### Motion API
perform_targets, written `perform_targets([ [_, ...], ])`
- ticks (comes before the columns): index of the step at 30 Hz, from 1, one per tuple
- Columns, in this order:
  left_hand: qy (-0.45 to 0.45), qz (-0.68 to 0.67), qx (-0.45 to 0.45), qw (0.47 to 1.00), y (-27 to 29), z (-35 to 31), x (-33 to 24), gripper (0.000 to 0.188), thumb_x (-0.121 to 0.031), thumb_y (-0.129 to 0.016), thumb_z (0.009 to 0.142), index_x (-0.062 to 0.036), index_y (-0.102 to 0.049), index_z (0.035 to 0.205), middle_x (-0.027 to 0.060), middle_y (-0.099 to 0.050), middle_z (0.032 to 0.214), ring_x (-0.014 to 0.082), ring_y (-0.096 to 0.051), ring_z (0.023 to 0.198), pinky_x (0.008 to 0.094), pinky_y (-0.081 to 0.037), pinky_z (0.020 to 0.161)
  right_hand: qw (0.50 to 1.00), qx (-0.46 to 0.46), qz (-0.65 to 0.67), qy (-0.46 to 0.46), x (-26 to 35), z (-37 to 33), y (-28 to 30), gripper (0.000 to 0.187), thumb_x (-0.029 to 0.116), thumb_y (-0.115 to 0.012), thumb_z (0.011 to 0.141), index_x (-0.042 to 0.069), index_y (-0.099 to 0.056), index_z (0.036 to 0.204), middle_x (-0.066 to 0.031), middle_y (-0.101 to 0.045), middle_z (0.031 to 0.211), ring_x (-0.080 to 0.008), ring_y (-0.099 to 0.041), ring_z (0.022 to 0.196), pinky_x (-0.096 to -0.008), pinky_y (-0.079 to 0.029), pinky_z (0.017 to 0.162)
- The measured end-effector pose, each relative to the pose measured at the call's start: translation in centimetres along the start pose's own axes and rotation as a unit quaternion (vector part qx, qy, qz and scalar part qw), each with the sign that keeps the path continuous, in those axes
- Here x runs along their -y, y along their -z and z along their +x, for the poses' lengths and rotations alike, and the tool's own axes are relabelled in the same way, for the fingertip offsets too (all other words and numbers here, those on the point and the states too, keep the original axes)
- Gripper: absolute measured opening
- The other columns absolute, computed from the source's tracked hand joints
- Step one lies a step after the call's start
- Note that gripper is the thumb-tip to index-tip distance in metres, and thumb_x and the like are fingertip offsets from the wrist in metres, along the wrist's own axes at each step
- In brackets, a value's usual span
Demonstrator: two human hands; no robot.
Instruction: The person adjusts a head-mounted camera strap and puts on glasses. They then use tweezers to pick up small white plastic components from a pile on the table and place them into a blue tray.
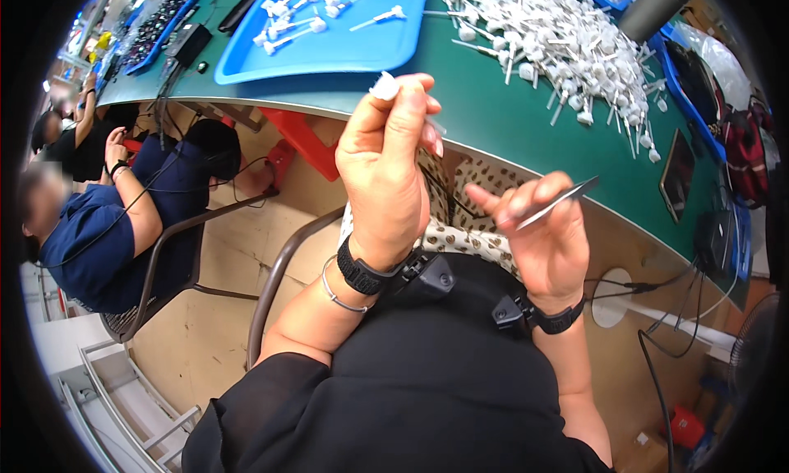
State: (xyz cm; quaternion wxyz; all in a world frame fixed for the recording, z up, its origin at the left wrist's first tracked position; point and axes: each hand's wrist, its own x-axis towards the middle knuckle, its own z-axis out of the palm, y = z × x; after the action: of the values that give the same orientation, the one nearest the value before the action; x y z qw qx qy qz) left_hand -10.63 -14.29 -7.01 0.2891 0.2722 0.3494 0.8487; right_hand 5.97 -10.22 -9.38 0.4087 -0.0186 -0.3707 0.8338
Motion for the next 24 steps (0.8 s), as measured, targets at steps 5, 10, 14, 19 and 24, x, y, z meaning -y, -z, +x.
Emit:
perform_targets([
  [5,-0.112,-0.002,-0.035,0.993,-1.7,2.4,-1.4,0.020,-0.017,-0.059,0.100,0.0002,-0.063,0.109,0.0036,-0.064,0.092,0.0080,-0.053,0.070,0.0249,-0.044,0.060,0.985,0.037,0.125,-0.115,-2.6,-0.2,-0.8,0.025,0.027,-0.062,0.097,0.005,-0.059,0.107,-0.0175,-0.068,0.102,-0.0312,-0.062,0.108,-0.0499,-0.040,0.105],
  [10,-0.437,0.357,0.072,0.823,0.1,3.3,-0.1,0.020,0.002,-0.073,0.082,-0.0015,-0.065,0.100,0.0096,-0.068,0.093,0.0202,-0.062,0.074,0.0284,-0.050,0.061,0.986,0.047,0.097,-0.129,-2.7,0.2,-1.5,0.024,0.026,-0.063,0.096,0.005,-0.060,0.107,-0.0132,-0.067,0.101,-0.0270,-0.058,0.108,-0.0415,-0.044,0.097],
  [14,-0.475,0.410,0.142,0.765,0.1,3.6,-0.4,0.020,0.007,-0.071,0.083,0.0009,-0.065,0.101,0.0114,-0.067,0.096,0.0202,-0.064,0.079,0.0282,-0.052,0.067,0.985,0.038,0.102,-0.132,-2.9,0.2,-1.4,0.023,0.026,-0.063,0.097,0.005,-0.060,0.107,-0.0125,-0.066,0.101,-0.0263,-0.059,0.106,-0.0403,-0.046,0.095],
  [19,-0.410,0.383,0.150,0.814,-0.3,3.3,-0.7,0.020,0.006,-0.072,0.084,-0.0002,-0.066,0.102,0.0109,-0.067,0.095,0.0153,-0.063,0.078,0.0251,-0.051,0.064,0.986,0.046,0.097,-0.126,-2.7,0.3,-1.8,0.022,0.023,-0.062,0.097,0.004,-0.059,0.106,-0.0143,-0.067,0.100,-0.0276,-0.063,0.105,-0.0454,-0.045,0.100],
  [24,0.018,0.078,0.073,0.994,-1.4,0.8,-1.5,0.017,-0.011,-0.065,0.096,-0.0001,-0.067,0.109,0.0088,-0.067,0.098,0.0085,-0.058,0.073,0.0232,-0.048,0.061,0.998,0.042,-0.043,-0.010,-0.4,0.7,-2.0,0.021,0.021,-0.061,0.096,0.002,-0.057,0.105,-0.0192,-0.068,0.097,-0.0305,-0.067,0.100,-0.0579,-0.034,0.111],
])
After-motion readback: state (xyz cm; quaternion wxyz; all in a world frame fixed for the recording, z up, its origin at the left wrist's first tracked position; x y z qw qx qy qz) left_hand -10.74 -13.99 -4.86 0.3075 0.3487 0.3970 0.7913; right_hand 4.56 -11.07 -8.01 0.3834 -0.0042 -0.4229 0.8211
